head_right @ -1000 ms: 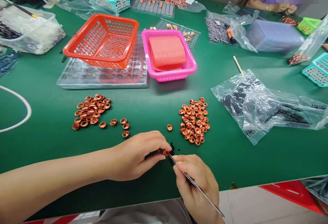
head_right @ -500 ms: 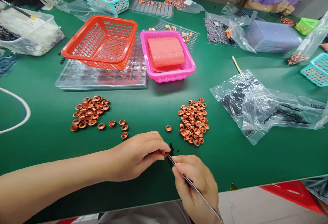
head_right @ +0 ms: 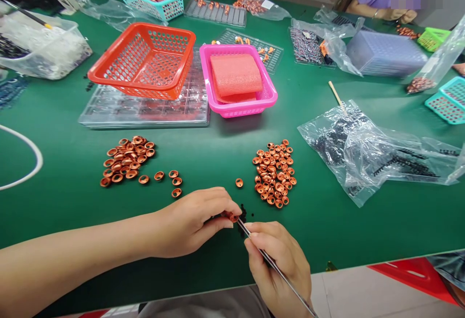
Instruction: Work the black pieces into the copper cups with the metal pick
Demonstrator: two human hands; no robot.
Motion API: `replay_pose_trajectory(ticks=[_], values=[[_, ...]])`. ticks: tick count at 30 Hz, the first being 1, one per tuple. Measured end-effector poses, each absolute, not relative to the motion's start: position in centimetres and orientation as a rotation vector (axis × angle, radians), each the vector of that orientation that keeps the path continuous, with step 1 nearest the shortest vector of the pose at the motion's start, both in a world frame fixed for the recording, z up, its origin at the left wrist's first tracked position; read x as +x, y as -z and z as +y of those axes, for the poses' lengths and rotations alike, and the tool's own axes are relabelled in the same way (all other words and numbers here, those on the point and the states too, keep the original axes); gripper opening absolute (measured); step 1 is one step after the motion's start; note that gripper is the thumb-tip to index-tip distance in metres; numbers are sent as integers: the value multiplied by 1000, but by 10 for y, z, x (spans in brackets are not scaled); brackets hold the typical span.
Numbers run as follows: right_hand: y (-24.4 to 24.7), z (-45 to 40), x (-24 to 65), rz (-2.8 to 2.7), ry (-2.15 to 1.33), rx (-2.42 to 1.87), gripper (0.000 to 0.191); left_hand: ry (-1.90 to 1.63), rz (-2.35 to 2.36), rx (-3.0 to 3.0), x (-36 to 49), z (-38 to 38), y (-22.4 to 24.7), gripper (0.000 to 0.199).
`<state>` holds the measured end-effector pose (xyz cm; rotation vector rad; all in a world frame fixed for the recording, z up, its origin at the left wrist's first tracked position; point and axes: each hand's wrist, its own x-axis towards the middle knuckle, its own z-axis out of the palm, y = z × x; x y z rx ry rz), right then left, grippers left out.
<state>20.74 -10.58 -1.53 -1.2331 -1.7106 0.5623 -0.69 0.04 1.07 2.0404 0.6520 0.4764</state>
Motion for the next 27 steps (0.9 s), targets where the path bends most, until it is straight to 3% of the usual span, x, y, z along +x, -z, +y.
replay_pose_trajectory(ticks=[27], values=[[13, -104, 207, -1743, -526, -1272, 35, -457, 632, 2052, -7, 1, -9, 13]])
